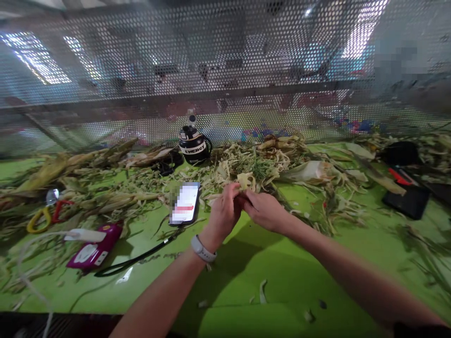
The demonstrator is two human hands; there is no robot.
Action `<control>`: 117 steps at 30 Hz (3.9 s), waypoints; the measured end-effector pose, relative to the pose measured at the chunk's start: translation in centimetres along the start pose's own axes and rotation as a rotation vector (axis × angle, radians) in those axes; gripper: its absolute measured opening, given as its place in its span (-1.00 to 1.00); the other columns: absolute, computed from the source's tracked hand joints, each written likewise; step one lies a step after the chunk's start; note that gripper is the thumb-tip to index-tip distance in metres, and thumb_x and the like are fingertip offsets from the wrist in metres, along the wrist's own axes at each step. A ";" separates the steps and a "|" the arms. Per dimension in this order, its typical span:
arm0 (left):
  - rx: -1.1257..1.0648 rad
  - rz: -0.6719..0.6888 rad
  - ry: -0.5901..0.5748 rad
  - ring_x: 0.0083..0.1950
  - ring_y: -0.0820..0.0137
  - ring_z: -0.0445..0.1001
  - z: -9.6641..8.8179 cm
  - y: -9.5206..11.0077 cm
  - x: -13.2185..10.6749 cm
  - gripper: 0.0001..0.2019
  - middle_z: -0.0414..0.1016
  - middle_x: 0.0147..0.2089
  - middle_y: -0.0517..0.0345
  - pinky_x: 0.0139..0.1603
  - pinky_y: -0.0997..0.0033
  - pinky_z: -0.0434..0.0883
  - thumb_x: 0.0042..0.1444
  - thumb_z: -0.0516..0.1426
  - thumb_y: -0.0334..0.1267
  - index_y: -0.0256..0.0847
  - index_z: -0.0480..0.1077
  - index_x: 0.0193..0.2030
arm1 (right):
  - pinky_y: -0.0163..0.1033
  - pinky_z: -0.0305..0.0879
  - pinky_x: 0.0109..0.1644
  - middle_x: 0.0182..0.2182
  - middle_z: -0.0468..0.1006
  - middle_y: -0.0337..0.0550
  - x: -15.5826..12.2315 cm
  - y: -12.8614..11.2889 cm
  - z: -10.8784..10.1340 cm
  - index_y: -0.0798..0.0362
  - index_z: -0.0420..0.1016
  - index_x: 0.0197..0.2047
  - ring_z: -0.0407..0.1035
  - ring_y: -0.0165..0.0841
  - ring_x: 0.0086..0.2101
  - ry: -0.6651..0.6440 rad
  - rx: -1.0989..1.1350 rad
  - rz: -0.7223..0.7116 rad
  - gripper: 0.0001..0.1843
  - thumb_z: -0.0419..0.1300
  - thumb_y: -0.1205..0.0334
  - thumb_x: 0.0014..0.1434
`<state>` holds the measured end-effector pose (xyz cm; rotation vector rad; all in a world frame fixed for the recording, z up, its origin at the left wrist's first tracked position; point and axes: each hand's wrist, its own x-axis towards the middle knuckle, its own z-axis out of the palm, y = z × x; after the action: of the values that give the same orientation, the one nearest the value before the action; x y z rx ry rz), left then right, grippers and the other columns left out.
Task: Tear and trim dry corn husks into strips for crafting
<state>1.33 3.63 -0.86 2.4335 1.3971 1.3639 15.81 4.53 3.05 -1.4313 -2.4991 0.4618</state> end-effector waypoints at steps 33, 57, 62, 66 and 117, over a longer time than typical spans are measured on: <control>-0.177 -0.053 -0.194 -0.34 0.39 0.42 -0.5 0.6 1.1 -0.82 0.46 -0.33 0.02 -0.31 0.40 0.37 0.10 0.03 -0.42 -0.28 0.43 -0.21 | -0.42 -0.23 -0.64 -0.70 -0.02 -0.45 0.7 2.3 -2.5 0.04 0.08 -0.57 -0.12 -0.59 -0.70 -0.008 1.013 0.106 -0.69 0.06 0.12 0.09; -0.429 -0.099 -0.040 -0.21 0.40 0.43 -1.2 1.2 1.8 -0.93 0.42 -0.29 0.07 -0.17 0.36 0.38 0.03 0.18 -0.33 -0.25 0.43 -0.44 | -0.46 -0.26 -0.68 -0.78 0.05 -0.51 0.6 3.3 -3.4 0.07 0.14 -0.58 -0.11 -0.63 -0.74 -0.063 1.318 0.116 -0.64 0.28 0.13 -0.05; -0.277 0.098 0.083 -0.14 0.34 0.42 -1.1 1.0 1.1 -0.95 0.45 -0.18 0.03 -0.16 0.29 0.39 0.05 0.17 -0.34 -0.18 0.48 -0.35 | -0.47 -0.29 -0.72 -0.84 0.00 -0.53 0.9 3.1 -3.4 0.05 0.11 -0.60 -0.18 -0.63 -0.78 -0.008 1.441 0.244 -0.71 0.21 0.23 -0.07; -0.161 0.279 -0.018 -0.11 0.32 0.41 -1.2 0.8 0.6 -0.91 0.51 -0.13 0.05 -0.11 0.24 0.34 0.06 0.16 -0.34 -0.11 0.48 -0.29 | -0.46 -0.30 -0.73 -0.85 0.00 -0.53 0.9 2.9 -3.3 0.05 0.13 -0.60 -0.20 -0.63 -0.79 -0.020 1.453 0.270 -0.75 0.19 0.26 -0.09; -0.728 -0.808 -0.507 -0.60 0.59 0.21 -0.9 0.3 1.7 -0.84 0.41 -0.58 0.22 -0.58 0.57 0.15 -0.07 0.18 -0.22 -0.30 0.39 -0.46 | -0.20 0.17 -0.07 -0.22 0.42 -0.17 -2.6 5.2 -10.3 0.08 0.47 -0.41 0.30 -0.37 -0.22 -0.465 0.347 -0.254 -0.86 0.15 0.21 0.07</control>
<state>1.29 4.36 0.91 1.3594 1.2171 0.7674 24.79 6.39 10.56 -0.9400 -2.7040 1.2200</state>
